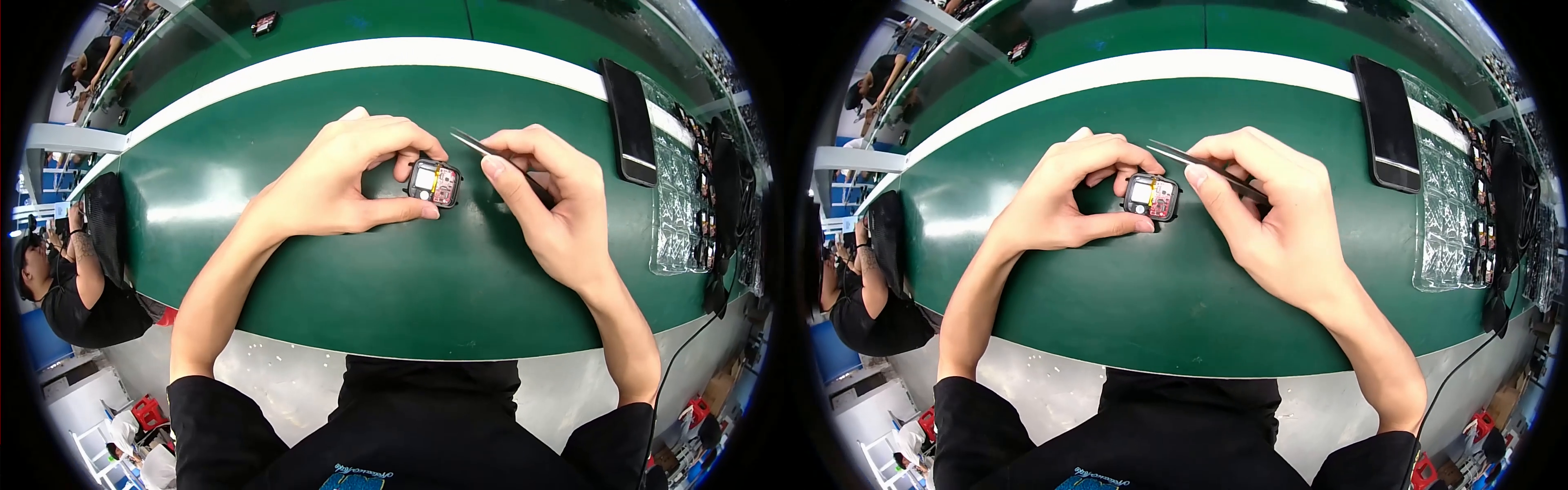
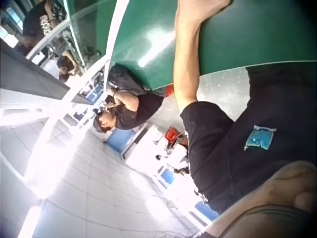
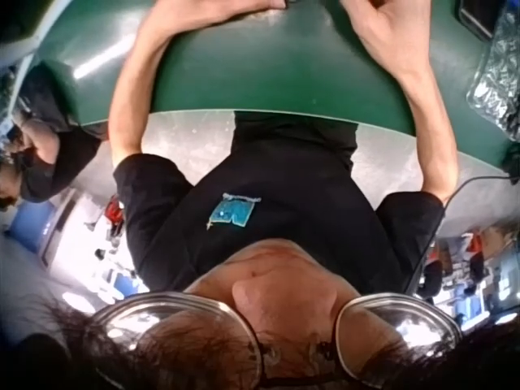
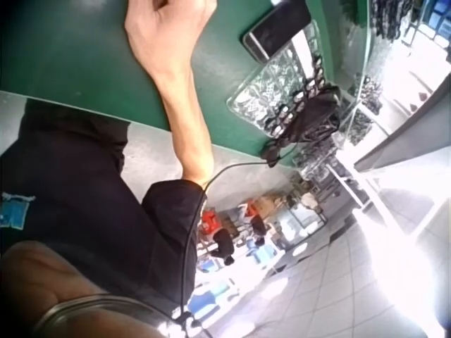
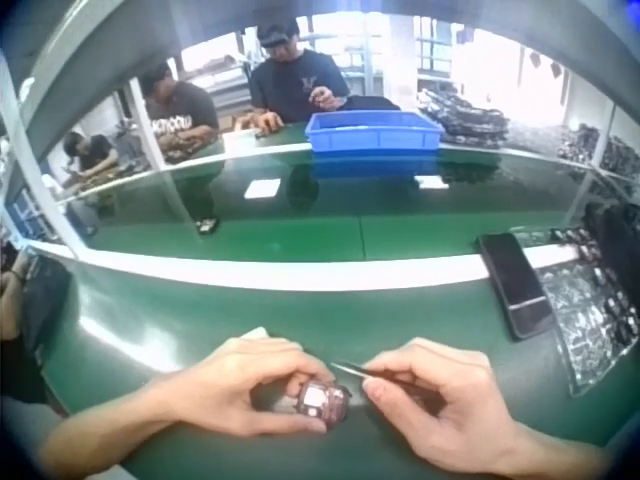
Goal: Using tweezers to arrange and fix small components and wiring on an electronic module.
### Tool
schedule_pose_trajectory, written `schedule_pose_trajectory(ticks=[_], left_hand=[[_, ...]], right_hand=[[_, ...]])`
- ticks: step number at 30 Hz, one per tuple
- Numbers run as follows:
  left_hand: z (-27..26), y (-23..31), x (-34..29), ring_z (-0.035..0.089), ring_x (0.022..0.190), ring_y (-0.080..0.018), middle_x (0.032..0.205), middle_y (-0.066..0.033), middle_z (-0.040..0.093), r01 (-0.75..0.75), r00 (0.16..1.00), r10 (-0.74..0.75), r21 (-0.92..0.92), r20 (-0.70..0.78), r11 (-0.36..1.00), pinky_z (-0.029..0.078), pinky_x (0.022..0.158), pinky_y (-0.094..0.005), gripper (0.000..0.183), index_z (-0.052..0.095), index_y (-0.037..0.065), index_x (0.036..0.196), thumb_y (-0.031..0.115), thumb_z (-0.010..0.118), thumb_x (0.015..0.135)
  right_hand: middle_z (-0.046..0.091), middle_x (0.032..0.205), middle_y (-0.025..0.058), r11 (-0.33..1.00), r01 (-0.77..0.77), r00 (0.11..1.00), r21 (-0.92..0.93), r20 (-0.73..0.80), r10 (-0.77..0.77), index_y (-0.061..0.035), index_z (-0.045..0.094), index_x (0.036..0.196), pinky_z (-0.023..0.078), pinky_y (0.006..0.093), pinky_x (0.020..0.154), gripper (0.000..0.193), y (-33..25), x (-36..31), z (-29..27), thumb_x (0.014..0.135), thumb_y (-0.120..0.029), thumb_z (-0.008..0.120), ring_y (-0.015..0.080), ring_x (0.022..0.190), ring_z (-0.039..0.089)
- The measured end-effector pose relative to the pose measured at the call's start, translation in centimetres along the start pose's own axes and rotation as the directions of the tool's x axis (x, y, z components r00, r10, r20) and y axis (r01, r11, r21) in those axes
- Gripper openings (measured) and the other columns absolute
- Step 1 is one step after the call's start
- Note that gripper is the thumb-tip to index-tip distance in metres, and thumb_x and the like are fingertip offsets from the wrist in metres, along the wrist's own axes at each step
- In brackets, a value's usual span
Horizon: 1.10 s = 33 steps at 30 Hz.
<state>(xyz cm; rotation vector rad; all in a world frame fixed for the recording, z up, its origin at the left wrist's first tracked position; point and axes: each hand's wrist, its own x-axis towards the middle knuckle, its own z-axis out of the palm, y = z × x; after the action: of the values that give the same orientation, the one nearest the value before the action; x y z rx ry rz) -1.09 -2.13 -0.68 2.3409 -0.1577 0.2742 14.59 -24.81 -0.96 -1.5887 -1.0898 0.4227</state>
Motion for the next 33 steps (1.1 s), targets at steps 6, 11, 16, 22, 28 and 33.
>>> schedule_pose_trajectory(ticks=[6, 11, 16, 22, 28, 33], left_hand=[[-0.3, 0.5, -0.3, 0.046, 0.08, -0.0139, 0.095, 0.003, 0.069, 0.086, 0.995, -0.081, -0.097, 0.05, 0.992, 0.038, 0.082, -0.0323, 0.07, 0.07, 0.013, 0.136, 0.012, 0.095, 0.071], [-0.5, 0.9, -0.2, 0.048, 0.083, -0.0148, 0.098, 0.0031, 0.073, 0.107, 0.989, -0.091, -0.143, 0.115, 0.984, 0.038, 0.087, -0.0342, 0.064, 0.069, 0.014, 0.135, 0.013, 0.092, 0.076], [-0.7, 0.1, 0.3, 0.053, 0.08, -0.0139, 0.101, -0.0034, 0.074, 0.031, 0.997, -0.016, -0.207, 0.073, 0.978, 0.044, 0.074, -0.0306, 0.059, 0.072, 0.007, 0.136, 0.008, 0.091, 0.079], [-1.5, -0.4, 0.3, 0.052, 0.073, -0.0082, 0.096, -0.001, 0.071, 0.163, 0.971, -0.178, -0.102, -0.162, 0.981, 0.045, 0.068, -0.0262, 0.03, 0.077, 0.004, 0.119, 0.003, 0.085, 0.09], [-6.3, -6.4, 1.6, 0.066, 0.117, -0.0349, 0.13, -0.0144, 0.069, 0.235, 0.92, 0.025, 0.6, -0.392, 0.765, 0.053, 0.097, -0.0452, 0.045, 0.071, 0.005, 0.131, 0.032, 0.083, 0.098], [-9.5, -12.9, 4.1, 0.063, 0.131, -0.0358, 0.137, -0.0141, 0.069, 0.564, 0.804, -0.145, 0.662, -0.577, 0.493, 0.052, 0.107, -0.0491, 0.063, 0.065, 0.006, 0.144, 0.051, 0.078, 0.102]], right_hand=[[0.071, 0.095, 0.0119, 0.948, 0.17, 0.977, -0.268, 0.171, -0.127, 0.0004, 0.078, 0.12, 0.06, 0.0383, 0.072, 0.043, -0.7, -0.2, 0.6, 0.082, -0.014, 0.094, 0.0292, 0.082, 0.076], [0.071, 0.095, 0.0091, 0.914, 0.204, 0.974, -0.351, 0.169, -0.152, -0.0013, 0.078, 0.116, 0.06, 0.0396, 0.068, 0.041, -0.5, -0.6, 0.8, 0.081, -0.019, 0.093, 0.028, 0.079, 0.076], [0.07, 0.098, 0.0094, 0.905, 0.224, 0.974, -0.362, 0.111, -0.197, -0.0029, 0.074, 0.108, 0.06, 0.0422, 0.066, 0.04, -0.6, -0.9, -0.1, 0.08, -0.026, 0.09, 0.0298, 0.078, 0.077], [0.068, 0.091, 0.0071, 0.834, 0.181, 0.966, -0.521, -0.064, -0.25, -0.0041, 0.076, 0.108, 0.059, 0.0378, 0.069, 0.038, -2.1, -1.0, -5.6, 0.079, -0.023, 0.093, 0.0232, 0.078, 0.072], [0.076, 0.093, 0.011, 0.625, -0.194, 0.895, -0.756, -0.397, -0.203, -0.0023, 0.08, 0.104, 0.06, 0.042, 0.077, 0.039, 0.3, -2.8, -17.6, 0.081, -0.03, 0.092, 0.0278, 0.082, 0.075], [0.081, 0.108, 0.018, 0.354, -0.551, 0.794, -0.756, -0.606, -0.058, -0.0024, 0.083, 0.106, 0.064, 0.0503, 0.091, 0.048, 4.5, -3.4, -25.6, 0.085, -0.045, 0.083, 0.0387, 0.101, 0.08]])
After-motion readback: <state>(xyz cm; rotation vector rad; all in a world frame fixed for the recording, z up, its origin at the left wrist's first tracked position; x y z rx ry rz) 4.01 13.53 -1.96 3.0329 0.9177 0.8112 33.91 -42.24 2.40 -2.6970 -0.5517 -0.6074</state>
